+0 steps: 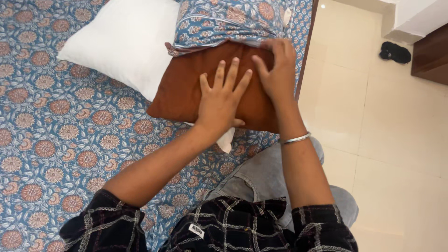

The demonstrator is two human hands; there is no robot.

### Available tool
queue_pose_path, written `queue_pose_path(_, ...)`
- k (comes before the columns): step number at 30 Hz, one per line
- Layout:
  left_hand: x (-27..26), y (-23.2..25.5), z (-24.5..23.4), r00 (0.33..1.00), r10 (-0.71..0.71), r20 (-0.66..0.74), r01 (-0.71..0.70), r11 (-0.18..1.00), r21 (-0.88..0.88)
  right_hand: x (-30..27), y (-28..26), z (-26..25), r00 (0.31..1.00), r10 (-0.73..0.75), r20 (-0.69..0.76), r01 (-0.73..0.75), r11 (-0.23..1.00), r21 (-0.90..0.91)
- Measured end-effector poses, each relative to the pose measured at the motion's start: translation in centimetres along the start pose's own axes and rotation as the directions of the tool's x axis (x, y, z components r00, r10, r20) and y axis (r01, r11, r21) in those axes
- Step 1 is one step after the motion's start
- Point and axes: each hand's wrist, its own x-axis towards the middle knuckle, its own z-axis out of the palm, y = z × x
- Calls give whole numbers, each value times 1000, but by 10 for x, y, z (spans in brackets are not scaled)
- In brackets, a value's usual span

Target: The person inserts a brown pillow into a patterned pillowcase, then inserts a white pillow into another patterned pillowcase. The person smooths the pillowcases and places the finished pillows on the bed.

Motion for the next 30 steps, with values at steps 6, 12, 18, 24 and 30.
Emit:
queue_pose_path(6,-8,-19,2,986,92,-141,-93,996,-5,13,36,-9,990,97,101,-99,995,19)
queue_pose_path(12,-11,-24,22,998,36,-42,-39,995,-87,15,57,2,981,167,97,-173,983,66)
queue_pose_path(18,3,-65,49,952,-205,-227,138,950,-280,-25,17,0,986,49,160,-72,987,143)
queue_pose_path(24,-7,-78,56,910,-275,-311,180,937,-301,-61,-31,-37,944,11,330,-48,994,103)
queue_pose_path(30,-22,-76,23,930,-132,-344,0,934,-358,-59,10,-82,937,41,347,-107,979,175)
